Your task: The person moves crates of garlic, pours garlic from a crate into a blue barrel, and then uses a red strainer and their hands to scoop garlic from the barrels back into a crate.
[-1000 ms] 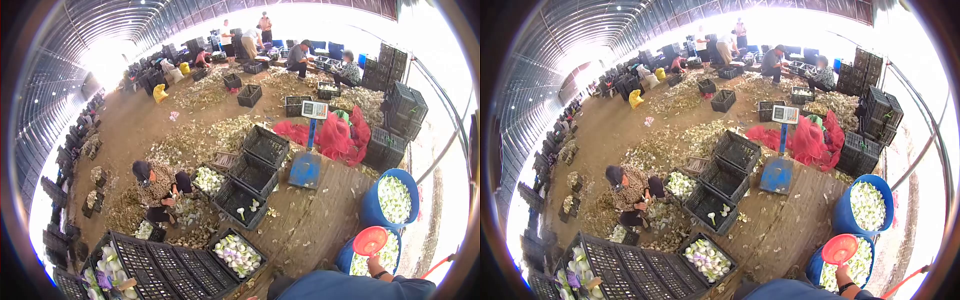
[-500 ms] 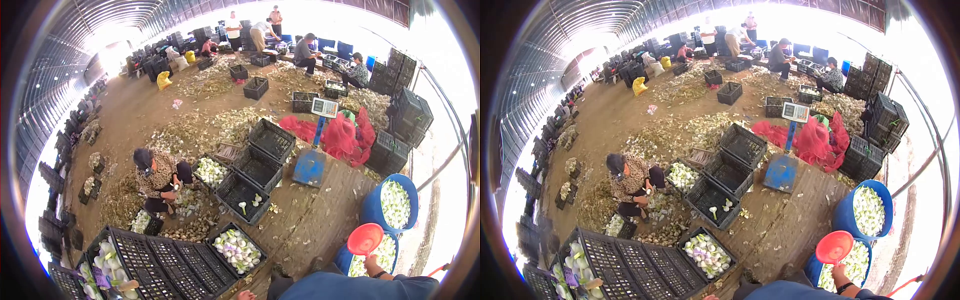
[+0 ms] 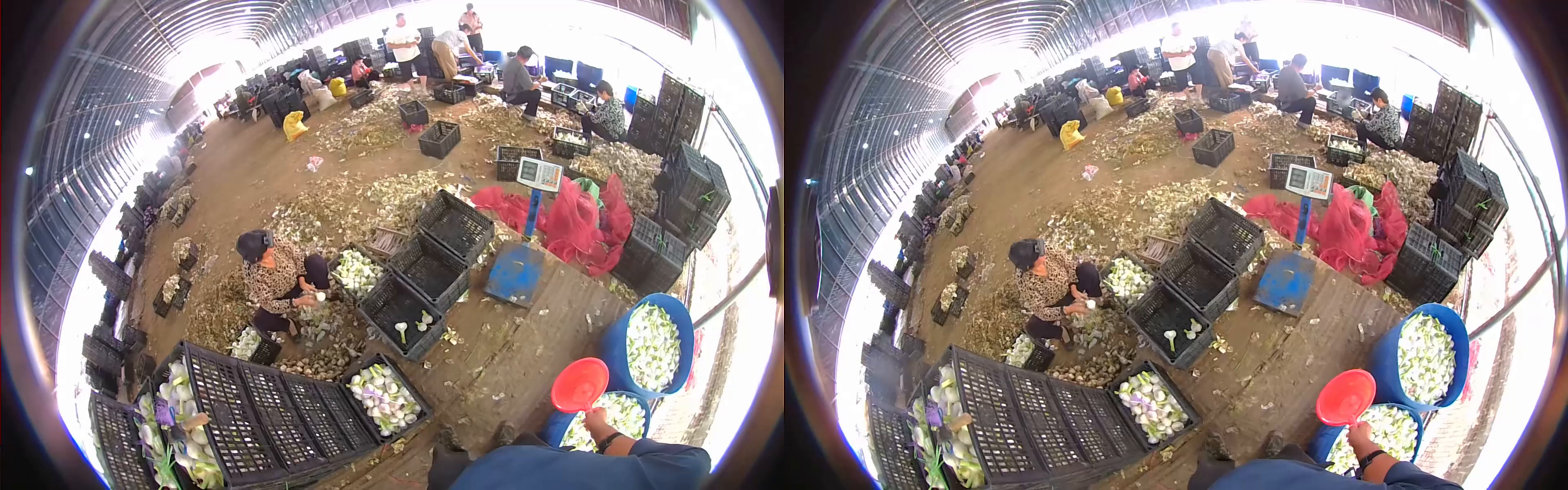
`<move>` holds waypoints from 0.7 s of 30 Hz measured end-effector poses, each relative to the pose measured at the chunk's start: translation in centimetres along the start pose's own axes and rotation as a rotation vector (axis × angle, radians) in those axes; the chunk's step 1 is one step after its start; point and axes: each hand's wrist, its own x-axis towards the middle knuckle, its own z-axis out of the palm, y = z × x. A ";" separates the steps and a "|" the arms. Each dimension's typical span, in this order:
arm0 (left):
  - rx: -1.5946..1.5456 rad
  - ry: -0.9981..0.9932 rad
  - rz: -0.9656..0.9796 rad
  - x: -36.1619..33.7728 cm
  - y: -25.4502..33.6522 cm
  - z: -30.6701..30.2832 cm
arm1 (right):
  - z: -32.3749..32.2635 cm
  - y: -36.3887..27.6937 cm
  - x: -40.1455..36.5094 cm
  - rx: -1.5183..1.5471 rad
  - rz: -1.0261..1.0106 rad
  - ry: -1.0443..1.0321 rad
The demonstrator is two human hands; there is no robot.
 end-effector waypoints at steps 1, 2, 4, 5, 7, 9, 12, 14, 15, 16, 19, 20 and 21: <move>0.015 -0.009 -0.012 -0.1 -0.4 0.8 | -0.2 0.6 1.1 -0.002 0.001 -0.001; 0.029 -0.018 -0.023 -0.2 -0.8 1.6 | 0.1 1.1 2.1 -0.004 0.069 0.010; 0.052 -0.031 -0.045 -0.3 -1.2 3.4 | -0.2 2.9 4.4 -0.013 0.203 0.028; 0.061 -0.033 -0.055 -0.4 -1.4 4.3 | -0.6 3.1 5.3 -0.020 0.199 0.021; 0.065 -0.021 -0.076 -1.0 -1.8 5.5 | -1.3 2.9 5.8 -0.008 0.134 0.032; 0.029 0.044 -0.097 -3.3 -3.1 5.3 | 0.2 1.4 7.2 -0.037 0.050 -0.008; -0.175 0.133 -0.092 -7.7 -4.7 4.5 | -0.6 5.6 13.8 -0.102 -0.101 -0.153; -0.345 0.155 -0.055 -9.3 -5.4 6.0 | 2.2 5.8 17.2 -0.018 -0.046 -0.404; -0.304 0.191 -0.078 -10.1 -4.6 6.7 | 3.0 6.5 20.0 0.087 0.070 -0.591; -0.256 0.216 -0.106 -10.8 -4.3 7.0 | 3.4 4.4 18.0 -0.074 -0.063 -0.518; -0.284 0.284 -0.156 -12.4 -4.5 7.1 | 5.0 5.7 21.3 -0.457 -0.988 -0.340; -0.293 0.295 -0.157 -12.8 -4.8 7.0 | 0.5 4.4 22.6 -0.462 -0.992 -0.353; -0.226 0.338 -0.149 -13.0 -5.0 6.7 | 6.6 3.9 20.9 0.151 -0.224 -0.397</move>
